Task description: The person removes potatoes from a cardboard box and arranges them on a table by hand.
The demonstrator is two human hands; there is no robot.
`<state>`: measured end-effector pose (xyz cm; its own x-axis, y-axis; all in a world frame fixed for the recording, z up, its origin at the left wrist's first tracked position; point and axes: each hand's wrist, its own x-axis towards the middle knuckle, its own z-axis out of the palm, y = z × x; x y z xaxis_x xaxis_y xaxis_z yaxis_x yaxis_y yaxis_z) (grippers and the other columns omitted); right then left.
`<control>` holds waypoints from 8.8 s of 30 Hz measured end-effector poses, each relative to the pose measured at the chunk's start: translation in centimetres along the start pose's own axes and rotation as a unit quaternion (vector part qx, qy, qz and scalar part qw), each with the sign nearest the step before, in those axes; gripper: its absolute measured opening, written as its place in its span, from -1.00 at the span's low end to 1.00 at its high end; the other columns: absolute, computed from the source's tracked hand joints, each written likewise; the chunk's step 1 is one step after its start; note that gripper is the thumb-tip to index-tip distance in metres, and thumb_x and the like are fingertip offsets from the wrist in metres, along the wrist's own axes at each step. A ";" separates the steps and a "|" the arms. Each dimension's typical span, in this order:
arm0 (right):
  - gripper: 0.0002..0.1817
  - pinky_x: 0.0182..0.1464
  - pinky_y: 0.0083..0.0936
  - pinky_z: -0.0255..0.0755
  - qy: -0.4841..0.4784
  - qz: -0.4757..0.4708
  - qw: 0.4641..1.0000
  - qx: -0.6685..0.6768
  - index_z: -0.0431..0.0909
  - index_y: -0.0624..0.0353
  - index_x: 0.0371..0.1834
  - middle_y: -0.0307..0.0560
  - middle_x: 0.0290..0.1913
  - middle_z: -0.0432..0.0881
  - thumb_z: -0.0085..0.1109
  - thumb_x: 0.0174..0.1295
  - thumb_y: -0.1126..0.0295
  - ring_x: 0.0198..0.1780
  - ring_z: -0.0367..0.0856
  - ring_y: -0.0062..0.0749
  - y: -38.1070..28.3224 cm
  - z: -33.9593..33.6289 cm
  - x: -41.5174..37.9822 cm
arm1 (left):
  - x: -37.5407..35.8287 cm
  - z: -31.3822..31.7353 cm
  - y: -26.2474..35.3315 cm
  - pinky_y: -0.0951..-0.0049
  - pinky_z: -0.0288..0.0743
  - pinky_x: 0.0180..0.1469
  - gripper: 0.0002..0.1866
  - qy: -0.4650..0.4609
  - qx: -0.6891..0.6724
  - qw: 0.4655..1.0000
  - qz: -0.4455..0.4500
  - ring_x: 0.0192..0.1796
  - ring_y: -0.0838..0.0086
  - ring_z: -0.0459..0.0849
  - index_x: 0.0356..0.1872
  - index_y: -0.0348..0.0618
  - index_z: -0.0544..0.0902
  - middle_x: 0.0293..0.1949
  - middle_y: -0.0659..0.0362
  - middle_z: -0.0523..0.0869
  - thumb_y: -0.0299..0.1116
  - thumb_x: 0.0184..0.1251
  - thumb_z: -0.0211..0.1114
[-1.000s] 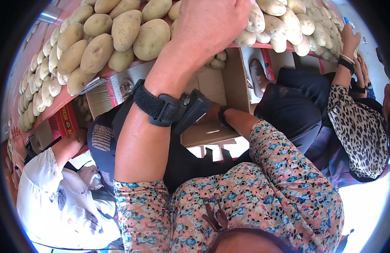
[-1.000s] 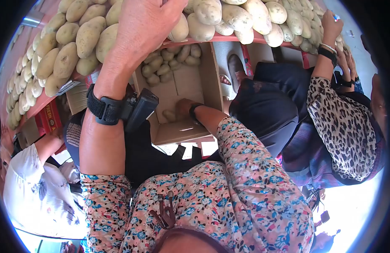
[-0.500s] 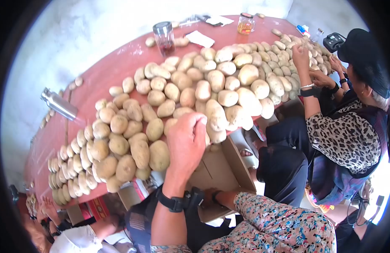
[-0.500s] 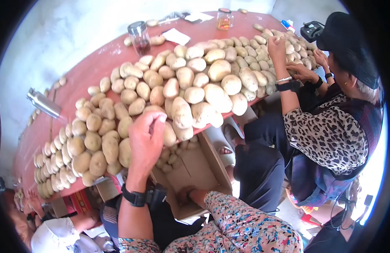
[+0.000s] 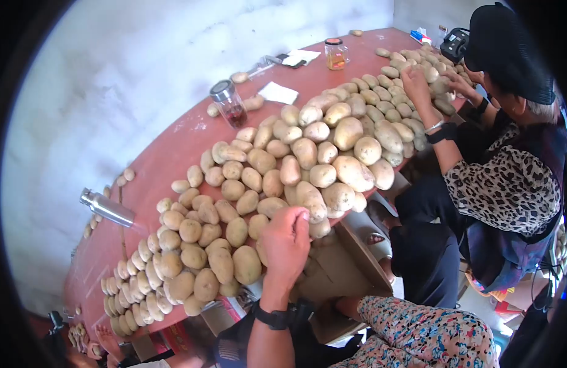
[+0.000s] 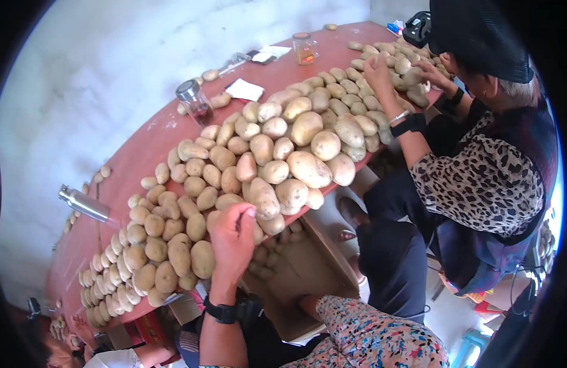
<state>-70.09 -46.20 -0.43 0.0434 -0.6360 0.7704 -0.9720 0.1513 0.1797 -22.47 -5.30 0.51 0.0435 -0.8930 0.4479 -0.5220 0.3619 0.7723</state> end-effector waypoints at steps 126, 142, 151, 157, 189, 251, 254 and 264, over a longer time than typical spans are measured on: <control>-0.27 0.09 0.14 0.26 -0.457 -0.398 0.792 0.063 -0.09 -0.39 0.59 0.17 0.35 0.37 -0.11 0.37 0.31 0.25 0.34 0.23 -34.7 -13.3 -46.3 | 0.4 -2.9 -0.7 0.51 0.44 -0.40 -0.60 0.136 -0.148 0.979 -0.025 -0.46 0.57 0.55 -0.27 -0.32 0.64 -0.52 0.19 0.61 -0.21 0.59 -0.03; 0.06 0.03 -0.16 0.52 -0.838 -0.141 0.405 0.337 0.04 0.02 0.49 0.02 0.24 0.43 0.50 -0.07 0.10 0.28 0.42 -0.26 -29.7 -26.4 -34.1 | 0.4 -3.9 -2.1 0.55 0.44 -0.44 -0.64 0.159 -0.162 0.972 -0.054 -0.49 0.61 0.54 -0.27 -0.30 0.65 -0.54 0.22 0.61 -0.25 0.58 0.00; -0.04 0.17 -0.32 0.43 -0.676 -0.131 0.112 0.716 0.13 0.08 0.42 -0.15 0.15 0.44 0.48 -0.05 0.13 0.22 0.45 -0.38 -24.6 -38.1 -25.2 | -0.2 -5.0 -2.5 0.57 0.45 -0.41 -0.62 0.156 -0.222 0.959 -0.085 -0.49 0.63 0.51 -0.23 -0.27 0.65 -0.51 0.26 0.59 -0.22 0.62 -0.05; -0.03 0.42 -0.28 0.21 -0.452 0.006 0.218 0.865 0.17 0.11 0.39 -0.09 0.24 0.42 0.50 -0.14 0.21 0.38 0.35 -0.27 -22.5 -40.9 -17.0 | -0.7 -4.9 -2.0 0.60 0.47 -0.32 -0.52 0.025 -0.327 0.935 -0.136 -0.33 0.58 0.60 -0.05 -0.25 0.59 -0.29 0.19 0.64 0.02 0.59 -0.04; -0.57 -0.25 -0.24 0.60 -0.269 0.342 0.248 0.865 0.25 -0.07 0.22 -0.12 0.10 0.47 0.17 0.36 0.39 -0.03 0.59 -0.31 -20.8 -33.2 -14.8 | 3.2 0.3 -4.2 0.22 0.52 0.02 -0.47 0.128 0.110 0.979 -0.118 -0.08 0.13 0.67 0.07 -0.38 0.52 -0.13 -0.12 0.67 -0.17 0.23 0.37; -0.46 -0.26 -0.36 0.54 -0.121 0.016 0.758 0.641 0.30 0.18 0.36 0.16 0.00 0.62 0.13 0.30 0.40 -0.22 0.69 -0.21 -25.1 -34.3 -14.5 | 0.3 0.4 -3.0 0.34 0.48 0.01 -0.71 0.117 0.048 0.990 -0.059 -0.11 0.32 0.58 -0.02 -0.32 0.55 -0.12 0.03 0.56 -0.33 0.38 0.27; -0.39 0.03 -0.12 0.44 -0.177 -0.082 0.852 0.485 0.31 0.27 0.33 0.15 0.08 0.60 0.16 0.21 0.31 0.04 0.59 -0.06 -25.3 -34.8 -16.6 | 0.3 0.5 -2.8 0.36 0.49 0.02 -0.73 0.119 0.103 0.987 -0.035 -0.10 0.35 0.60 -0.03 -0.30 0.57 -0.10 0.05 0.58 -0.36 0.36 0.28; -0.28 0.20 0.11 0.22 -0.121 -0.190 0.911 0.346 0.40 0.28 0.25 0.02 0.18 0.49 0.32 0.09 0.08 0.30 0.35 -0.14 -26.4 -34.7 -20.8 | 0.4 1.0 -3.1 0.28 0.42 0.01 -0.72 0.114 0.085 0.989 -0.034 -0.10 0.22 0.52 -0.05 -0.28 0.57 -0.14 0.01 0.52 -0.36 0.30 0.31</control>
<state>-37.35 -10.73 0.01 0.4370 -0.7036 0.5604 -0.8133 -0.5751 -0.0878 -21.67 -7.03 -2.14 0.2643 -0.8238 0.5016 -0.6467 0.2345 0.7258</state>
